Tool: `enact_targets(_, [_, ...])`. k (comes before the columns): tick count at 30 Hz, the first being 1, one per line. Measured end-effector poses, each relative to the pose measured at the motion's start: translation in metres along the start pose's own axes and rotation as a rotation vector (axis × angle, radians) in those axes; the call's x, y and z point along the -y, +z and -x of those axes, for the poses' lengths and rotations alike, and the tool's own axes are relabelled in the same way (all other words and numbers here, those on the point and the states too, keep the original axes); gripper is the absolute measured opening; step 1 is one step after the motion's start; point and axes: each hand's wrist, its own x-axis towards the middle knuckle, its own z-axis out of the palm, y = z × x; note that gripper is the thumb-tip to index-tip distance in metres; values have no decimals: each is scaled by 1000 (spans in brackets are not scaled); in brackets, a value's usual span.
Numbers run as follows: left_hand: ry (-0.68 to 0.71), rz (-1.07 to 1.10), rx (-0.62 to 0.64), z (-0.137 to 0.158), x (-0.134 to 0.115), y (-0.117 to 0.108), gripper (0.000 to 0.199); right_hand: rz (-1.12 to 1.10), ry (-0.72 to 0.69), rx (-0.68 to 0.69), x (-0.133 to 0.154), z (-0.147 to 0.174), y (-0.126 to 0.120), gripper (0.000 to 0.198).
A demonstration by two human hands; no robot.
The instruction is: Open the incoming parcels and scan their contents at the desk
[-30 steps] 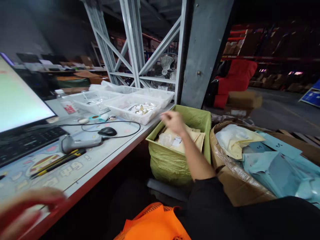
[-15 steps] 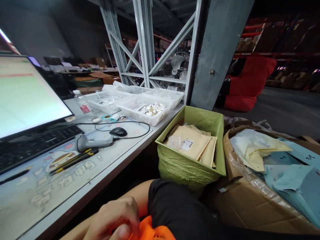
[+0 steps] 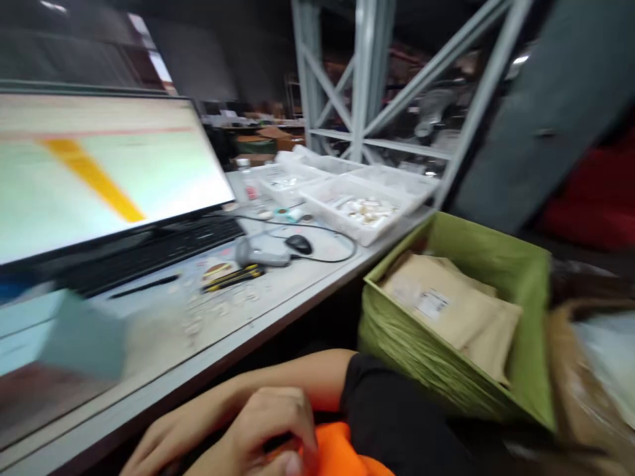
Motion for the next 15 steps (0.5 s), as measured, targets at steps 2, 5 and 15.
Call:
enact_targets(2, [50,-60,-91,21,-11,-11,37,-89,-36,432,8,-17,-12,73])
enact_targets(5, [107,-259,-387,71,-39,-51,38,-63,-188,140,9,-6,-45,76])
enact_targets(15, [-593,-947,-1392,261,-47,-219,115,526,-51,-868,-31,6,-199,39])
